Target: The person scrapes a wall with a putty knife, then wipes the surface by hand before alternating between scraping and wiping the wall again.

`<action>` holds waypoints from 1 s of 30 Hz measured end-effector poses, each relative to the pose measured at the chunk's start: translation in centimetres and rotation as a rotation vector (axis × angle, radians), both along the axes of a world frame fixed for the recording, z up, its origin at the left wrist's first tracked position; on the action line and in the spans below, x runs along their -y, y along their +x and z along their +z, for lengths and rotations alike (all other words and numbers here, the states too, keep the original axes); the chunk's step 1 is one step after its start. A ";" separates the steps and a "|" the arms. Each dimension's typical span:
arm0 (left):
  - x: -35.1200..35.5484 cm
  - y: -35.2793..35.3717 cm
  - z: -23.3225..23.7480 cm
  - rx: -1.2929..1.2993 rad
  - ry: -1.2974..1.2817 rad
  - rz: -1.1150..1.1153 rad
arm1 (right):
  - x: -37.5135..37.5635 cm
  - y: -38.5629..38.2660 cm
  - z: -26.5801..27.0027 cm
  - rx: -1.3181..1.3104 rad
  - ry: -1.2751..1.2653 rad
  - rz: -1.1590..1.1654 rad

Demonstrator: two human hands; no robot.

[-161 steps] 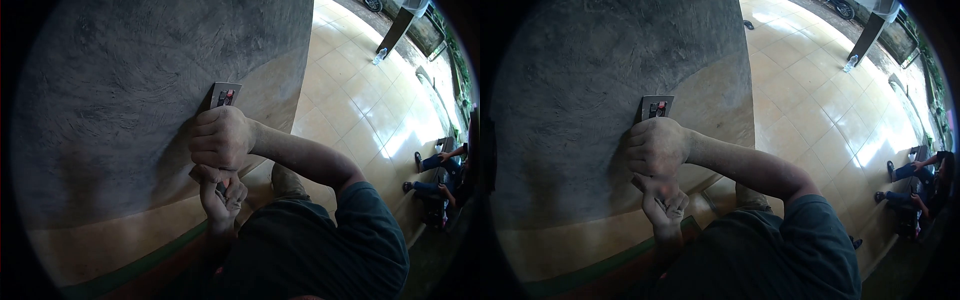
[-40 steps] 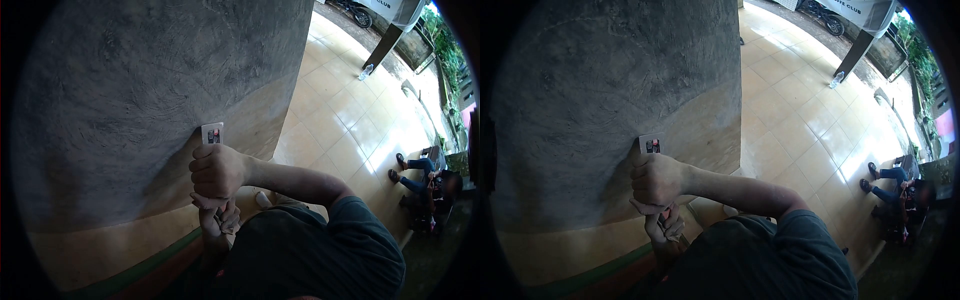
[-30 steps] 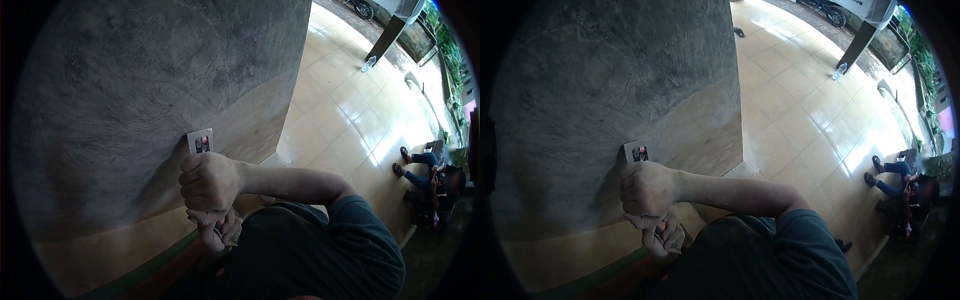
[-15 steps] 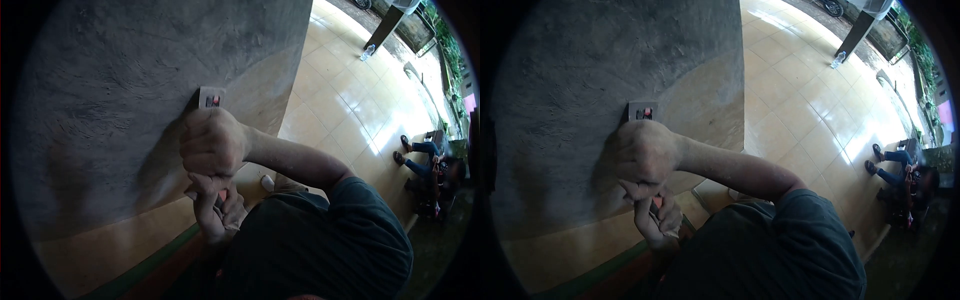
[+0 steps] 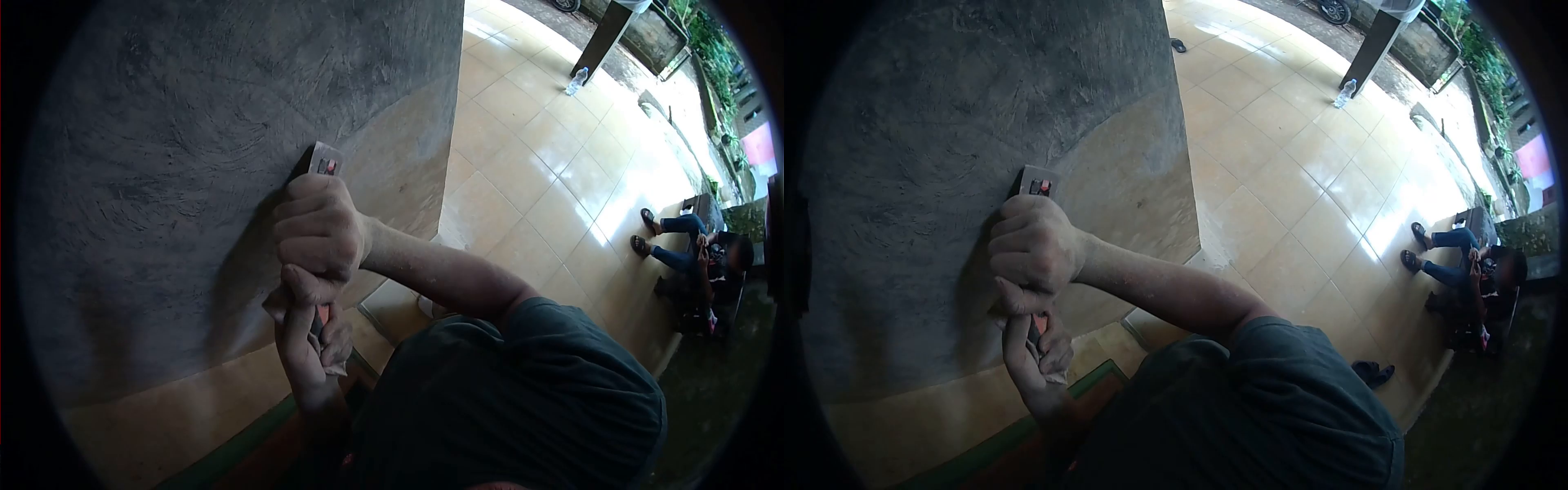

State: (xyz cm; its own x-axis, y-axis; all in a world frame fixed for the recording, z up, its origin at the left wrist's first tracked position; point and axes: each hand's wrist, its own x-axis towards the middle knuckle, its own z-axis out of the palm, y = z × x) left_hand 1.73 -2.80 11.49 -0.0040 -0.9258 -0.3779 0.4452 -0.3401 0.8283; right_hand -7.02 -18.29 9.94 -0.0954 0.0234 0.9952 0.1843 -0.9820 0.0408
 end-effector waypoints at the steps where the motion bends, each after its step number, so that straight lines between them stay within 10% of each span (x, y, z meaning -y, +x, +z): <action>1: -0.4 -0.7 0.8 0.005 0.000 0.000 | -0.7 0.0 0.0 0.005 0.000 0.000; 30: 0.7 -7.0 1.4 0.251 0.050 0.037 | 2.4 -3.8 -0.6 0.101 0.020 0.186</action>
